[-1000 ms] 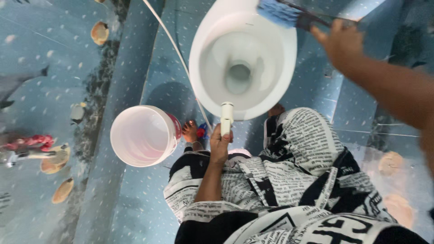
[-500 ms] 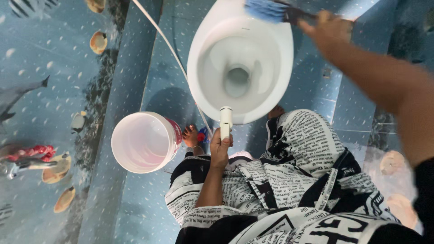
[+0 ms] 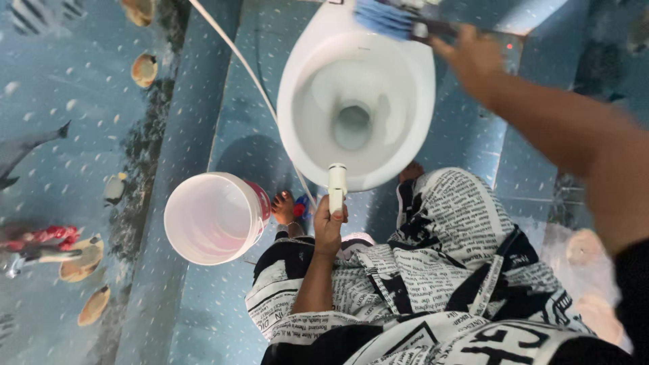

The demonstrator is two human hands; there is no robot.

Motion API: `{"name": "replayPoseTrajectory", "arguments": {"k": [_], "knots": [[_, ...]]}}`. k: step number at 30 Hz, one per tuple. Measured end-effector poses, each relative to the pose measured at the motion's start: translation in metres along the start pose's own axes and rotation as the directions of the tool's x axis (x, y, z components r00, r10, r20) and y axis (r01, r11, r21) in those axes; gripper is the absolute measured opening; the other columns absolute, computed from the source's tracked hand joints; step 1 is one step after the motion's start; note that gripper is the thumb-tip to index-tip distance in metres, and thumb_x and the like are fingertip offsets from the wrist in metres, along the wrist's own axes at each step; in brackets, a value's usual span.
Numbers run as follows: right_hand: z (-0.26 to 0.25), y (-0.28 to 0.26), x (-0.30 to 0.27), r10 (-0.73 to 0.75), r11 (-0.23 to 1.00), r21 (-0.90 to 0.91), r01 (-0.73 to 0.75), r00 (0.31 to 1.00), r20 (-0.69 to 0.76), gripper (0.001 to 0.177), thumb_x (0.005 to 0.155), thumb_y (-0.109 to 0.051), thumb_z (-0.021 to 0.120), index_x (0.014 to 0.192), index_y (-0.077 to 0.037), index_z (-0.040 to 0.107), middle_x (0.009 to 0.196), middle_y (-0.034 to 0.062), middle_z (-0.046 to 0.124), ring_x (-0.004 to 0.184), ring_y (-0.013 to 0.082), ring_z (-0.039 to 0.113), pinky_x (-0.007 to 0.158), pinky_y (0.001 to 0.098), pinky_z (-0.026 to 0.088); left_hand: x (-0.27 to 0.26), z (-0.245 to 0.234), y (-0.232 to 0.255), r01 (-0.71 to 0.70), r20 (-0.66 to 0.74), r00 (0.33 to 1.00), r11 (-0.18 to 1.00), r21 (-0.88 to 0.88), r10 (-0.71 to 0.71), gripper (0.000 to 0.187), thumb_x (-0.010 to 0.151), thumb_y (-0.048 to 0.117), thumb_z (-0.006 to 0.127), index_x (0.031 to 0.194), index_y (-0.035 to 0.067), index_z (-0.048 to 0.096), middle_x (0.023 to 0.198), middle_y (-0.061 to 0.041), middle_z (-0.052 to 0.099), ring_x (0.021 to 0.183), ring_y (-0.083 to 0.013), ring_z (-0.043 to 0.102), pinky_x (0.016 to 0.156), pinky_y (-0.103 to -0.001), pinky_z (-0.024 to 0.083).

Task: The person scrubs the inside of a toilet bowl using a toilet brush in one hand and a handheld bidet sprayer in the other. They repeatedly scrub the bowl surfaces and rinse with water from the sprayer.

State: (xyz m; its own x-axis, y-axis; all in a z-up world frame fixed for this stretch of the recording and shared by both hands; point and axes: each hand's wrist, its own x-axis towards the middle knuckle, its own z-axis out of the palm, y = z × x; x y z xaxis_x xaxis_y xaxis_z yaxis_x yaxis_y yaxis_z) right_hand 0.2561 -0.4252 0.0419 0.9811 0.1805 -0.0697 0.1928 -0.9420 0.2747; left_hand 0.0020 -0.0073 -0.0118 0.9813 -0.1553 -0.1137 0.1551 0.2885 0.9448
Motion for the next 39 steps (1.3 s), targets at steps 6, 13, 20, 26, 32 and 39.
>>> {"name": "replayPoseTrajectory", "arguments": {"k": [6,13,20,26,32,39], "knots": [[-0.008,0.019,-0.012,0.215,0.977,-0.012,-0.215,0.970,0.113,0.051,0.104,-0.048,0.050,0.149,-0.024,0.049,0.129,0.0283,0.059,0.105,0.0426,0.067,0.083,0.0553,0.056,0.002,-0.003,-0.007,-0.047,-0.028,0.998,0.999,0.025,0.048,0.063,0.098,0.058,0.063,0.121,-0.001,0.059,0.083,-0.001,0.054,0.072,-0.0098,0.051,0.063,-0.026,0.044],[-0.035,-0.067,0.039,0.207,0.974,0.024,-0.225,0.929,0.308,0.077,0.100,-0.009,0.055,0.162,-0.047,0.029,0.139,0.0212,0.046,0.106,0.0433,0.066,0.085,0.0529,0.058,0.004,-0.004,-0.005,-0.017,0.001,1.000,0.997,-0.079,0.018,0.056,0.101,0.051,0.063,0.121,-0.001,0.059,0.079,-0.001,0.054,0.072,-0.0092,0.050,0.064,-0.024,0.042],[-0.065,0.015,-0.031,0.130,0.986,-0.148,-0.073,0.896,0.424,0.076,0.103,-0.010,0.051,0.162,-0.050,0.026,0.133,0.0278,0.054,0.097,0.0366,0.073,0.070,0.0423,0.068,0.002,-0.002,0.001,-0.033,-0.028,0.999,0.998,-0.055,0.031,0.054,0.101,0.051,0.064,0.117,0.000,0.058,0.081,0.000,0.053,0.073,-0.0088,0.049,0.065,-0.025,0.044],[-0.055,-0.035,0.027,0.162,0.982,-0.149,-0.119,0.935,0.317,0.084,0.092,-0.017,0.064,0.161,-0.047,0.025,0.143,0.0247,0.042,0.107,0.0466,0.063,0.075,0.0577,0.059,0.007,0.002,0.009,-0.003,-0.037,0.999,0.996,-0.085,0.000,0.056,0.099,0.053,0.063,0.119,0.001,0.058,0.081,0.000,0.054,0.071,-0.0083,0.049,0.063,-0.024,0.042],[-0.043,-0.056,0.022,0.077,0.997,-0.024,-0.074,0.981,0.178,0.080,0.099,-0.013,0.059,0.168,-0.040,0.030,0.129,0.0229,0.052,0.093,0.0387,0.068,0.071,0.0495,0.060,0.009,0.005,0.005,0.000,-0.036,0.999,0.996,-0.089,-0.003,0.057,0.099,0.054,0.065,0.121,0.001,0.059,0.082,0.000,0.054,0.073,-0.0087,0.049,0.065,-0.024,0.043],[-0.038,0.028,-0.017,-0.007,0.871,-0.470,0.144,0.959,0.282,0.070,0.104,-0.027,0.048,0.165,-0.041,0.018,0.133,0.0278,0.055,0.059,0.0116,0.067,0.038,0.0190,0.057,0.006,-0.003,0.005,-0.009,-0.052,0.999,0.994,-0.107,0.003,0.053,0.101,0.050,0.064,0.121,0.001,0.058,0.082,0.001,0.054,0.074,-0.0086,0.050,0.066,-0.024,0.043]]}}
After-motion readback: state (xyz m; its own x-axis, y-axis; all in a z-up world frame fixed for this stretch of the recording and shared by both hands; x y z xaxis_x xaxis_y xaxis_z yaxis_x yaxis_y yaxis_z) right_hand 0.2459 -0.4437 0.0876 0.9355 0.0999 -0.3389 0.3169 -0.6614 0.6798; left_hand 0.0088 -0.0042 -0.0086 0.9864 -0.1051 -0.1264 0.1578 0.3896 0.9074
